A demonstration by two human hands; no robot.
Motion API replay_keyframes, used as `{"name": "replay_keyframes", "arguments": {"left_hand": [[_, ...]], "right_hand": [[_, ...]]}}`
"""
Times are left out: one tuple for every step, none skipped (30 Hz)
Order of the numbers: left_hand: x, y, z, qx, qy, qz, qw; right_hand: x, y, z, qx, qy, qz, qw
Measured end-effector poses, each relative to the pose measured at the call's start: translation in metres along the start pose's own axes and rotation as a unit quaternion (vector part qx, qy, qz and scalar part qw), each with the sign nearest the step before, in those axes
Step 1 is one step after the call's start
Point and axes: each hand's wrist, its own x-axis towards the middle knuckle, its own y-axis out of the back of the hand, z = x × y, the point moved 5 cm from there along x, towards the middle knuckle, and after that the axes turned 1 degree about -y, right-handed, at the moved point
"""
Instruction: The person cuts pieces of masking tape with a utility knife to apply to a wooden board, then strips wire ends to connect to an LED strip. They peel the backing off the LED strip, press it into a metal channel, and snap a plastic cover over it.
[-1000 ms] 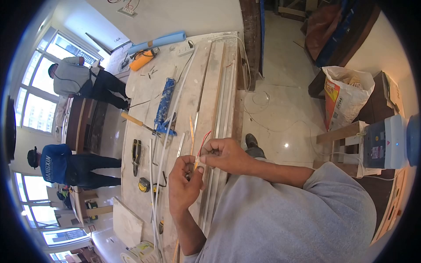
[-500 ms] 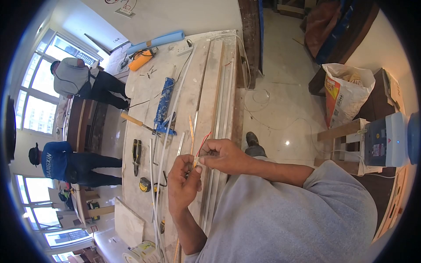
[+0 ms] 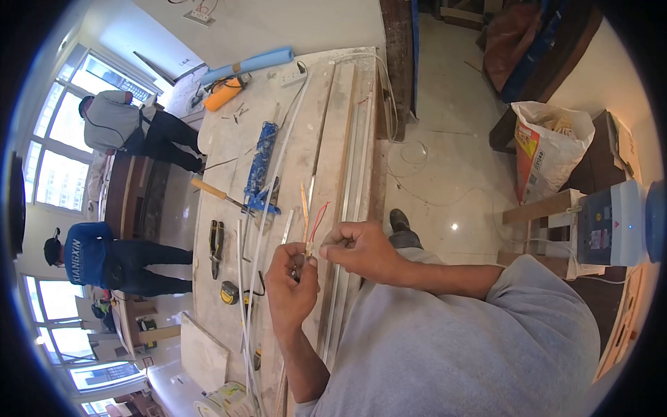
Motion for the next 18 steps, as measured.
{"name": "replay_keyframes", "arguments": {"left_hand": [[0.0, 0.0, -0.001, 0.002, 0.0, 0.005, 1.0], [0.0, -0.001, -0.001, 0.004, 0.001, 0.01, 1.0], [0.0, -0.002, 0.0, 0.003, 0.001, 0.01, 1.0], [-0.001, -0.003, 0.001, -0.012, 0.006, 0.019, 1.0], [-0.001, -0.003, 0.001, -0.027, 0.012, 0.029, 0.999], [-0.001, -0.004, 0.001, -0.028, 0.012, 0.03, 0.999], [-0.001, -0.004, 0.001, -0.023, 0.013, 0.029, 0.999], [-0.001, -0.004, 0.001, -0.019, 0.012, 0.028, 0.999], [-0.001, -0.004, 0.001, -0.02, 0.012, 0.028, 0.999], [-0.001, -0.004, 0.002, -0.014, 0.013, 0.027, 0.999], [-0.001, -0.003, 0.002, -0.009, 0.014, 0.026, 1.0], [-0.001, -0.003, 0.003, -0.01, 0.014, 0.026, 1.0], [-0.001, -0.004, 0.003, -0.012, 0.015, 0.026, 0.999], [-0.001, -0.004, 0.003, -0.013, 0.016, 0.026, 0.999], [-0.001, -0.004, 0.003, -0.014, 0.016, 0.026, 0.999], [-0.001, -0.004, 0.004, -0.02, 0.017, 0.027, 0.999], [-0.001, -0.004, 0.003, -0.025, 0.018, 0.028, 0.999], [-0.001, -0.004, 0.002, -0.025, 0.018, 0.028, 0.999]], "right_hand": [[0.001, -0.001, 0.0, 0.0, -0.001, 0.001, 1.0], [0.002, -0.003, 0.001, -0.006, -0.018, 0.008, 1.0], [0.003, -0.003, 0.003, -0.011, -0.034, 0.014, 0.999], [0.005, -0.003, 0.005, -0.012, -0.034, 0.014, 0.999], [0.007, -0.004, 0.01, 0.016, -0.032, 0.008, 0.999], [0.009, -0.004, 0.013, 0.044, -0.029, 0.002, 0.999], [0.009, -0.005, 0.015, 0.044, -0.029, 0.001, 0.999], [0.01, -0.005, 0.016, 0.058, -0.028, 0.001, 0.998], [0.01, -0.005, 0.016, 0.072, -0.026, 0.0, 0.997], [0.01, -0.006, 0.017, 0.071, -0.026, 0.0, 0.997], [0.01, -0.006, 0.017, 0.084, -0.03, 0.002, 0.996], [0.01, -0.006, 0.018, 0.097, -0.034, 0.005, 0.995], [0.01, -0.006, 0.017, 0.096, -0.034, 0.004, 0.995], [0.009, -0.007, 0.016, 0.101, -0.036, 0.003, 0.994], [0.009, -0.007, 0.015, 0.106, -0.038, 0.001, 0.994], [0.009, -0.007, 0.015, 0.106, -0.038, 0.001, 0.994], [0.009, -0.006, 0.015, 0.115, -0.036, -0.003, 0.993], [0.009, -0.007, 0.016, 0.125, -0.034, -0.007, 0.992]]}}
